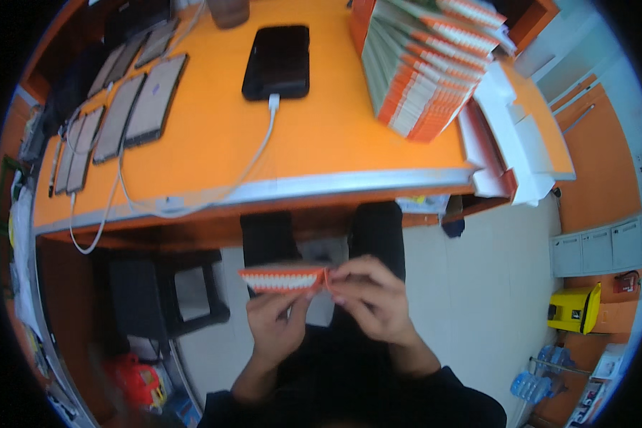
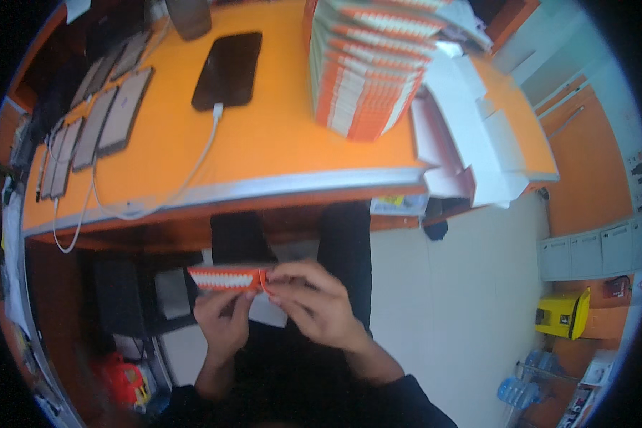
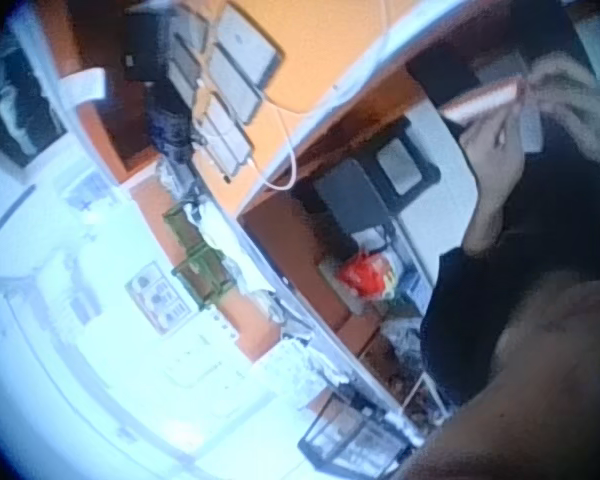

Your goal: The person folds flat paperboard pieces into small rectangular boxes and stacks them on the desk. They repeatedly pick up a flat piece, fold the sides and flaps, and place the finished box on a growing stack.

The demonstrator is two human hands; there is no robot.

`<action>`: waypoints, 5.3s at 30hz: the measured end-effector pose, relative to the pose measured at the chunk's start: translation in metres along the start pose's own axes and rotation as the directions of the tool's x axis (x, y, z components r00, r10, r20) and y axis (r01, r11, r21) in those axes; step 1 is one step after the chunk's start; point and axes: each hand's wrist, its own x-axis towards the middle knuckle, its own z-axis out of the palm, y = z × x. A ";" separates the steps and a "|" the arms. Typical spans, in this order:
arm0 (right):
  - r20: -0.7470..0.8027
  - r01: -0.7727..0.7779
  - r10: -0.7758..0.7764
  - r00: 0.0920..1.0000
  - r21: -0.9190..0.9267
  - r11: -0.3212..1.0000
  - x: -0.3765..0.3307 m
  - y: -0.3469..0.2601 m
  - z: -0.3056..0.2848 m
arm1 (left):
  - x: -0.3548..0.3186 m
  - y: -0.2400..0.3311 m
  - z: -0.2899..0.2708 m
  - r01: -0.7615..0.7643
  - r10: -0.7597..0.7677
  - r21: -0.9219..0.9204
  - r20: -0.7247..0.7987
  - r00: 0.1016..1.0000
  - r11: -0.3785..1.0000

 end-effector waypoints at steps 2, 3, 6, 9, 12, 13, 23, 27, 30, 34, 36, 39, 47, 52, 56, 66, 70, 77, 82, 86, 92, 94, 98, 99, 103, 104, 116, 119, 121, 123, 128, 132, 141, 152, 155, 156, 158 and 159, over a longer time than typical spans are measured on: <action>0.002 -0.028 0.028 1.000 0.044 0.999 -0.002 0.002 0.002 | -0.002 -0.005 0.003 0.046 -0.047 -0.162 -0.003 0.999 0.986; -0.006 -0.056 0.056 0.998 0.082 0.995 -0.005 0.002 0.005 | -0.005 -0.006 0.004 0.048 -0.052 -0.179 -0.015 0.999 0.983; -0.024 -0.084 0.088 0.996 0.133 0.988 -0.004 0.002 0.011 | -0.005 -0.008 0.008 0.017 -0.030 -0.231 -0.053 0.998 0.973; -0.032 -0.085 0.088 0.996 0.093 0.992 0.001 0.002 0.011 | -0.001 -0.005 0.006 0.036 -0.044 -0.198 -0.034 0.998 0.980; -0.030 -0.086 0.088 0.996 0.061 0.994 0.004 -0.001 0.011 | -0.001 -0.008 0.008 0.027 -0.038 -0.185 -0.059 0.998 0.982; -0.032 -0.083 0.085 0.996 0.050 0.995 0.003 0.000 0.012 | -0.001 -0.008 0.008 0.021 -0.030 -0.156 -0.054 0.998 0.988; -0.062 -0.087 0.090 0.994 0.053 0.995 0.000 0.003 0.012 | -0.002 -0.014 0.008 -0.063 0.061 -0.035 -0.056 0.997 0.997; -0.072 -0.038 0.040 0.997 0.018 0.999 0.002 0.002 0.010 | 0.001 -0.011 0.009 -0.103 0.101 -0.033 -0.060 0.993 0.994; -0.075 -0.044 0.045 0.996 0.009 0.999 0.003 -0.001 0.011 | 0.003 -0.003 0.007 -0.098 0.099 0.021 -0.048 0.994 0.995; -0.059 -0.053 0.051 0.997 -0.022 0.998 0.001 -0.002 0.014 | 0.000 -0.008 0.011 -0.118 0.116 -0.012 -0.098 0.988 0.993; -0.057 -0.045 0.042 0.997 -0.042 0.998 0.000 -0.002 0.016 | 0.000 -0.007 0.012 -0.156 0.157 0.024 -0.112 0.981 0.988; -0.077 -0.026 0.021 0.997 -0.068 0.997 0.001 -0.001 0.017 | 0.000 -0.006 0.013 -0.125 0.122 -0.012 -0.118 0.985 0.992; -0.179 0.063 -0.083 0.980 -0.110 0.992 0.003 0.002 0.017 | -0.002 -0.004 0.018 -0.136 0.142 0.072 -0.083 0.986 0.988; -0.189 0.132 -0.186 0.964 -0.267 0.955 0.002 0.009 0.029 | -0.008 -0.004 0.025 -0.125 0.126 0.011 -0.102 0.987 0.992; -0.277 0.100 -0.146 0.950 -0.173 0.980 0.004 0.009 0.024 | -0.012 -0.001 0.024 0.030 -0.042 -0.215 -0.050 0.998 0.976; -0.116 -0.097 0.105 0.988 0.076 0.992 -0.005 0.024 -0.004 | -0.013 0.004 0.016 -0.091 0.092 -0.011 0.068 0.993 0.996; -0.238 -0.031 0.076 0.968 0.190 0.981 -0.007 0.028 -0.006 | -0.008 -0.001 0.012 -0.299 0.377 0.329 -0.208 0.902 0.896; -0.241 -0.054 0.070 0.968 0.071 0.996 -0.014 0.026 0.018 | -0.018 -0.022 0.013 0.114 -0.138 -0.299 -0.061 0.988 0.947; -0.250 -0.244 0.230 0.940 -0.024 0.970 -0.027 0.025 0.038 | -0.016 -0.022 0.015 -0.046 0.038 -0.034 -0.192 0.981 0.998; -0.199 -0.369 0.400 0.895 0.176 0.913 -0.023 0.019 0.039 | -0.011 -0.020 0.013 -0.161 0.155 -0.009 -0.223 0.962 0.987; -0.432 -0.139 0.166 0.886 0.092 0.986 -0.028 0.034 0.025 | -0.012 -0.034 0.006 0.341 -0.238 -0.424 0.277 0.931 0.839; -0.528 -0.070 0.023 0.849 -0.068 0.995 -0.025 0.032 0.017 | -0.007 -0.034 -0.001 0.450 -0.268 -0.317 0.479 0.836 0.835; -0.577 0.085 -0.224 0.786 -0.257 0.963 -0.022 0.038 0.008 | -0.011 -0.029 -0.001 0.624 -0.362 -0.341 0.583 0.727 0.703; -0.585 0.123 -0.240 0.775 -0.233 0.965 -0.022 0.039 0.009 | -0.013 -0.025 0.002 0.650 -0.388 -0.387 0.566 0.727 0.654; -0.676 -0.056 0.069 0.733 0.040 0.998 -0.018 0.034 0.016 | -0.022 -0.030 0.011 0.339 -0.242 -0.335 0.300 0.923 0.879; -0.669 -0.084 0.179 0.721 0.172 0.981 -0.014 0.033 0.017 | -0.020 -0.029 0.011 0.231 -0.151 -0.318 0.257 0.954 0.919; -0.034 -0.534 0.807 0.589 0.733 0.421 -0.021 0.049 0.028 | -0.016 -0.026 0.010 -0.295 0.308 -0.113 0.132 0.942 0.949; -0.037 -0.455 0.782 0.622 0.796 0.399 -0.022 0.055 0.025 | -0.015 -0.025 0.006 -0.287 0.298 -0.084 0.180 0.938 0.954; -0.035 -0.379 0.712 0.702 0.828 0.414 -0.021 0.062 0.013 | -0.010 -0.022 0.000 -0.220 0.233 -0.081 0.234 0.944 0.972; 0.166 -0.401 0.542 0.824 0.846 0.350 -0.023 0.064 -0.020 | -0.008 -0.024 -0.006 -0.168 0.191 -0.107 0.265 0.945 0.980; 0.230 -0.390 0.326 0.917 0.695 0.605 -0.022 0.057 -0.058 | -0.005 -0.027 -0.016 -0.090 0.163 -0.218 0.346 0.924 0.972; 0.420 -0.386 0.192 0.887 0.445 0.808 -0.015 0.044 -0.081 | -0.003 -0.022 -0.015 -0.065 0.185 -0.256 0.481 0.857 0.965; -0.001 -0.074 0.075 0.997 -0.181 0.981 0.004 -0.038 -0.142 | 0.002 -0.021 -0.012 -0.185 0.271 -0.353 0.213 0.939 0.917; -0.139 0.464 -0.936 0.322 -0.839 0.284 0.207 -0.126 -0.251 | -0.010 -0.115 0.018 -0.015 -0.122 0.703 0.144 0.982 0.711; -0.098 0.408 -0.816 0.570 -0.828 0.385 0.264 -0.101 -0.208 | -0.011 -0.124 0.024 -0.075 -0.071 0.712 0.173 0.982 0.698; 0.126 0.485 -0.799 0.588 -0.845 0.224 0.278 -0.091 -0.216 | -0.009 -0.126 0.028 -0.090 -0.055 0.691 0.185 0.981 0.718; 0.306 0.484 -0.566 0.766 -0.853 0.194 0.282 -0.073 -0.206 | -0.008 -0.129 0.027 -0.097 -0.033 0.681 0.175 0.984 0.725; 0.275 0.440 -0.464 0.842 -0.848 0.295 0.278 -0.060 -0.202 | -0.009 -0.129 0.028 -0.103 -0.021 0.680 0.172 0.985 0.726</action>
